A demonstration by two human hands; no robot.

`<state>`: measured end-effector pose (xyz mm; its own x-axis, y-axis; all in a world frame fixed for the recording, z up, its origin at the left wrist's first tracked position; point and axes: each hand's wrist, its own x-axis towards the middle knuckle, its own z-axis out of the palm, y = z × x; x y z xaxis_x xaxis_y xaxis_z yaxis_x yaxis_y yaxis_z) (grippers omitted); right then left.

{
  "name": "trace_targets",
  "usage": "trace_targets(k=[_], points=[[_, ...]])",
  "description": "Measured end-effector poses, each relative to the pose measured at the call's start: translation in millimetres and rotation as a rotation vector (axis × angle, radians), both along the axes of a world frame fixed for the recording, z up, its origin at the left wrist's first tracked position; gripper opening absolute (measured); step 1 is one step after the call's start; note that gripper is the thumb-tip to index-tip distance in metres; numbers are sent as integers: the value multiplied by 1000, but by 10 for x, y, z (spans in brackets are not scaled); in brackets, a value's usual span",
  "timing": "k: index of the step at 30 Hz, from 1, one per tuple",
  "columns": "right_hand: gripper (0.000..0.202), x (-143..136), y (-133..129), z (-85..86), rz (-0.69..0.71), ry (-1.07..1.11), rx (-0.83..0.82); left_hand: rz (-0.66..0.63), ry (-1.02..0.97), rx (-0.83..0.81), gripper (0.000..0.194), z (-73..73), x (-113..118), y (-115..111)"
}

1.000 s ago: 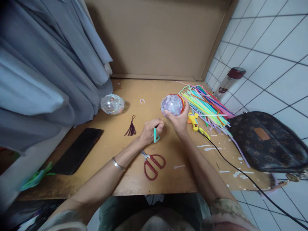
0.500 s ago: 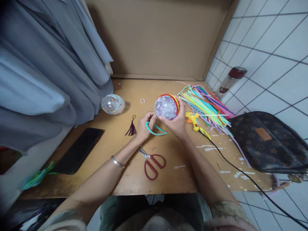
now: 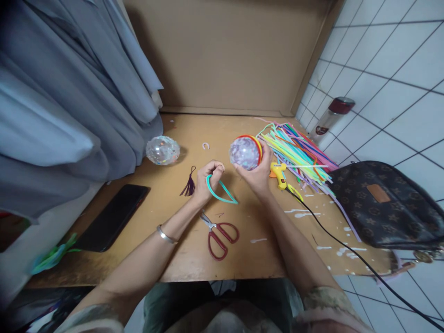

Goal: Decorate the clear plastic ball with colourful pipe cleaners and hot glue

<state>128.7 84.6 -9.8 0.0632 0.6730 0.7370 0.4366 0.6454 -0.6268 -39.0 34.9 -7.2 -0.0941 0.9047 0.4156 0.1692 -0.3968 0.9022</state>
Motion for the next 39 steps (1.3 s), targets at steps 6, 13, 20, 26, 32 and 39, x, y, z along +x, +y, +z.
trace_targets(k=[6, 13, 20, 26, 32, 39], points=[[88, 40, 123, -103, 86, 270, -101, -19, 25, -26, 41, -137, 36, 36], [91, -15, 28, -50, 98, 195, -97, -247, -241, -292, 54, -267, 218, 94], [88, 69, 135, -77, 43, 288, -82, -1014, 117, -207, 37, 291, 360, -493], [82, 91, 156, -91, 132, 344, -164, -637, 395, 183, 31, 276, 325, -521], [90, -35, 56, -101, 257, 328, -296, -120, 427, 396, 38, 179, 1, -276], [97, -170, 13, -154, 335, 376, -450, -28, 141, 32, 76, -99, -94, 184]])
